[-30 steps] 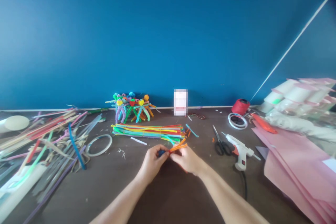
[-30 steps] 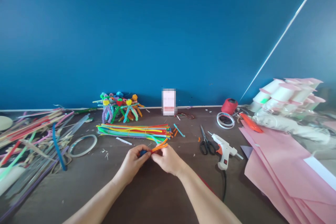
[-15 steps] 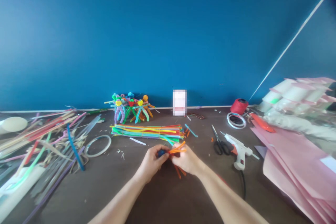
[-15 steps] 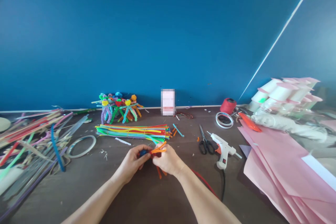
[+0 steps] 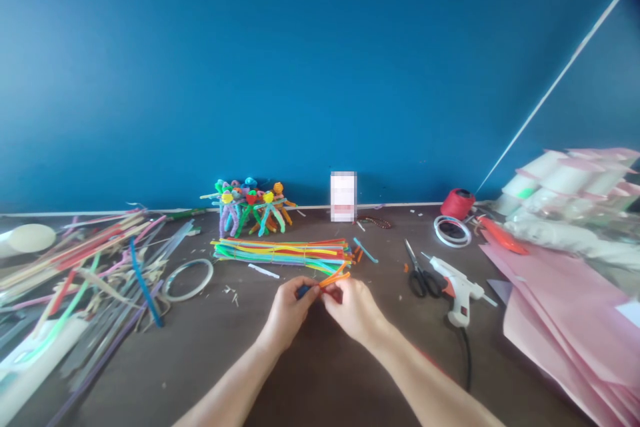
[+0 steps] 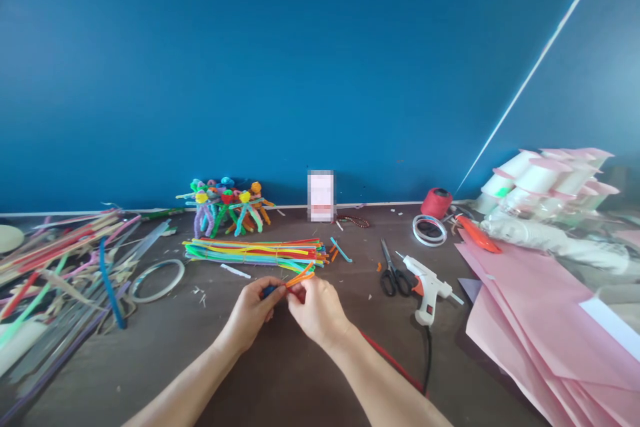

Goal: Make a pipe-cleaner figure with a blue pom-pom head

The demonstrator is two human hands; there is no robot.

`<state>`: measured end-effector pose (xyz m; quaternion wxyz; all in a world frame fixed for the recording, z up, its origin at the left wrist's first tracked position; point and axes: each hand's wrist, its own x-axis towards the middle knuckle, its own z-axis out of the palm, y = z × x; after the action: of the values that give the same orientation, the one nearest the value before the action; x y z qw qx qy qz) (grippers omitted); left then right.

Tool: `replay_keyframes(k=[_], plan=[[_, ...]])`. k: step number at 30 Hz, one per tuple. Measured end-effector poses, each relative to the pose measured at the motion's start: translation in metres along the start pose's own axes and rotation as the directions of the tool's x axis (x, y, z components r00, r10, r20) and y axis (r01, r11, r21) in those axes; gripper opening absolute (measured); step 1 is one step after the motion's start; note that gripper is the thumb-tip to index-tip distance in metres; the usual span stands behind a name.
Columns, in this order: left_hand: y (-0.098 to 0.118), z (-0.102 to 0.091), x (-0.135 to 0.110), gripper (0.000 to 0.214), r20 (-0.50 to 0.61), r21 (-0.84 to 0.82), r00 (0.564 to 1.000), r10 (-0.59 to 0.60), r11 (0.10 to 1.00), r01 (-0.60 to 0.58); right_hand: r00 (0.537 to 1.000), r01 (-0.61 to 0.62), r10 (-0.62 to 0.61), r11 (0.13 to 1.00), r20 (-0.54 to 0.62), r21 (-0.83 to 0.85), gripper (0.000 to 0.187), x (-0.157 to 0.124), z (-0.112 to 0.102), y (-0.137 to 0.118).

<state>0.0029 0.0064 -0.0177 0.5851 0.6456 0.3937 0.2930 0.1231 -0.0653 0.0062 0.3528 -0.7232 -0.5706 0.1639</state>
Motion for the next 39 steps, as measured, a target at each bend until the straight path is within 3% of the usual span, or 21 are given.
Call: replay_keyframes(k=[3,7,12,17,20,23,26,29,31,33,36,39], plan=[[-0.002,0.0,0.001,0.034,-0.048,-0.006,0.999,0.001,1.0,-0.001,0.987,0.124,-0.143,0.97,-0.079,-0.209,0.007,-0.006,0.003,-0.004],[-0.004,-0.001,0.002,0.033,-0.1,0.073,0.994,0.045,0.997,-0.038,0.959,0.234,-0.28,0.867,-0.041,-0.439,0.012,-0.01,0.001,-0.012],[0.003,-0.006,0.001,0.019,-0.036,0.264,0.978,0.206,0.946,-0.189,0.935,0.288,-0.353,0.794,-0.021,-0.535,0.017,-0.009,-0.011,-0.017],[0.012,-0.008,-0.001,0.014,0.123,0.345,0.93,0.346,0.864,-0.367,0.929,0.33,-0.37,0.859,-0.027,-0.392,0.014,-0.004,-0.023,-0.015],[0.016,-0.009,-0.003,0.014,0.209,0.344,0.909,0.362,0.843,-0.415,0.968,0.236,-0.248,0.952,-0.04,-0.193,0.009,0.0,-0.028,-0.009],[0.021,-0.01,-0.005,0.014,0.308,0.317,0.881,0.36,0.834,-0.452,0.986,0.01,-0.029,0.993,0.165,0.114,0.009,0.004,-0.033,0.0],[0.024,-0.011,-0.008,0.013,0.394,0.252,0.849,0.351,0.847,-0.467,0.913,-0.2,0.047,0.917,0.406,0.344,0.006,0.008,-0.039,0.008],[0.025,-0.012,-0.011,0.014,0.456,0.154,0.83,0.32,0.891,-0.428,0.846,-0.328,0.042,0.827,0.532,0.456,0.007,0.009,-0.043,0.011],[0.022,-0.012,-0.011,0.017,0.437,0.082,0.846,0.305,0.923,-0.375,0.79,-0.405,0.018,0.766,0.613,0.499,0.009,0.009,-0.043,0.01],[0.018,-0.011,-0.01,0.022,0.35,0.045,0.896,0.272,0.951,-0.306,0.78,-0.43,0.019,0.742,0.626,0.514,0.012,0.009,-0.04,0.008],[0.011,-0.008,-0.008,0.026,0.172,0.074,0.967,0.186,0.977,-0.201,0.867,-0.336,0.048,0.791,0.496,0.512,0.016,0.008,-0.032,0.005],[0.009,-0.006,-0.006,0.026,0.037,0.158,0.986,0.164,0.973,-0.168,0.944,-0.106,-0.038,0.906,0.327,0.41,0.023,0.007,-0.024,0.002]])
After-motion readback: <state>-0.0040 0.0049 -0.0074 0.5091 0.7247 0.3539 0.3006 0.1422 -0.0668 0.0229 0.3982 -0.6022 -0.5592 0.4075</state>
